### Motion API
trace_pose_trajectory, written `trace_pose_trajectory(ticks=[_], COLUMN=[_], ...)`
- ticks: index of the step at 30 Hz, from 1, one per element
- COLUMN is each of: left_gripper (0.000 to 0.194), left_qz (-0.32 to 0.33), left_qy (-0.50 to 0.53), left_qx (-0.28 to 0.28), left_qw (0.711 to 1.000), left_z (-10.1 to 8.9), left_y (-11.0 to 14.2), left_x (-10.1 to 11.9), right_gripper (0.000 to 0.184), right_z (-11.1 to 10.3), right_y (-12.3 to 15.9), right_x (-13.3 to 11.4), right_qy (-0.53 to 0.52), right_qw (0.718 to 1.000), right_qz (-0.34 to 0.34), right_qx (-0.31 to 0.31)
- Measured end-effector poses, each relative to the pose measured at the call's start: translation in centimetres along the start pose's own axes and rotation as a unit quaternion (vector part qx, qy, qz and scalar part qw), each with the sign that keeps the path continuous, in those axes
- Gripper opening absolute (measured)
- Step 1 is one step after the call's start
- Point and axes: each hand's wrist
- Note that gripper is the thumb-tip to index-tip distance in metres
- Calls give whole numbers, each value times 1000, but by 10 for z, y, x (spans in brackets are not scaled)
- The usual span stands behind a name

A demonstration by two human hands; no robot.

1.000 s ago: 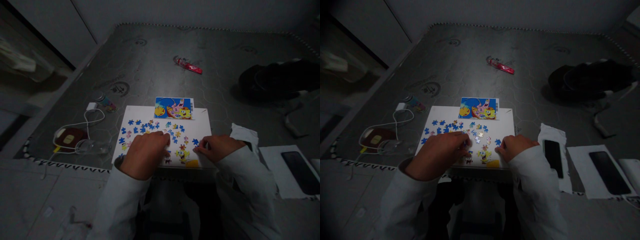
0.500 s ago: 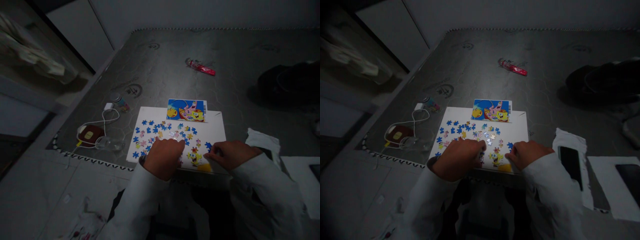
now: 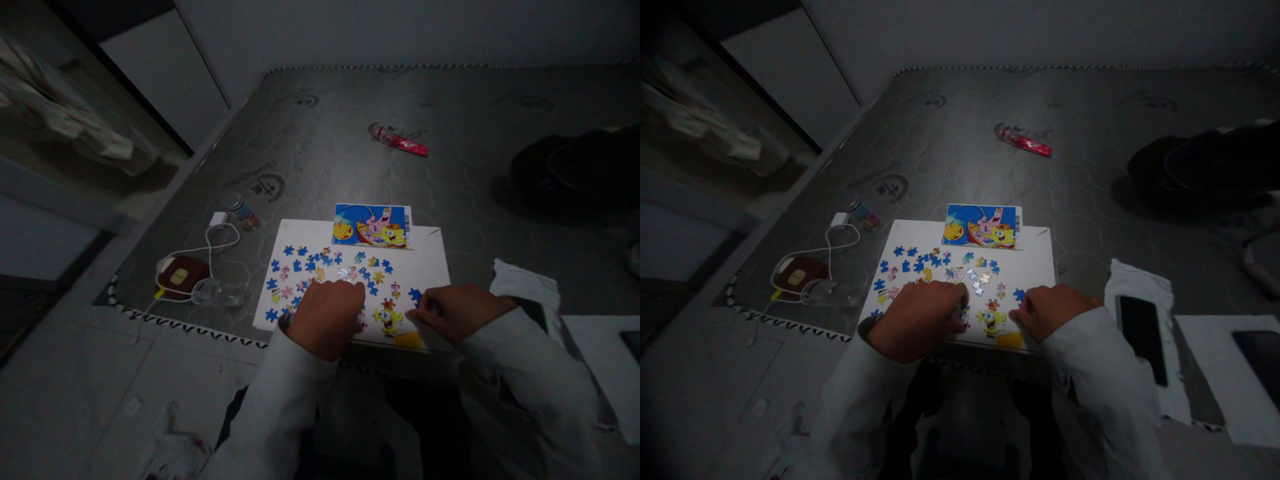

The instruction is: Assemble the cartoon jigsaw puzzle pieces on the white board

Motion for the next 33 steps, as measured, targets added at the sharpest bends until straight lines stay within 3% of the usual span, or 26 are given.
trace_pose_trajectory(ticks=[13, 18, 21, 26, 33], left_gripper=[39, 45, 36, 29, 19], left_qz=[1, -51, -104, -137, -196], left_qy=[-12, -2, 5, 27, 64], left_qx=[-15, 14, 37, 59, 66], left_qw=[1000, 999, 994, 988, 976], left_z=[-5, -11, -15, -16, -20], left_y=[5, 20, 27, 31, 40], left_x=[5, -14, -30, -47, -66], right_gripper=[29, 30, 33, 37, 34], right_z=[-8, -10, -10, -8, 10], right_y=[13, 15, 11, 2, -13], right_x=[-20, -29, -33, -34, -24], right_qy=[18, 32, 32, 32, -2], right_qw=[999, 999, 998, 999, 999], right_qz=[-12, -16, -30, -22, -39], right_qx=[-36, -40, -36, -29, 11])
Point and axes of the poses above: each hand's wrist, its own y-axis away from the middle knuckle, its own z-axis out of the palm, x = y × z, and after that the axes turned 5 degrees about -x, right-handed
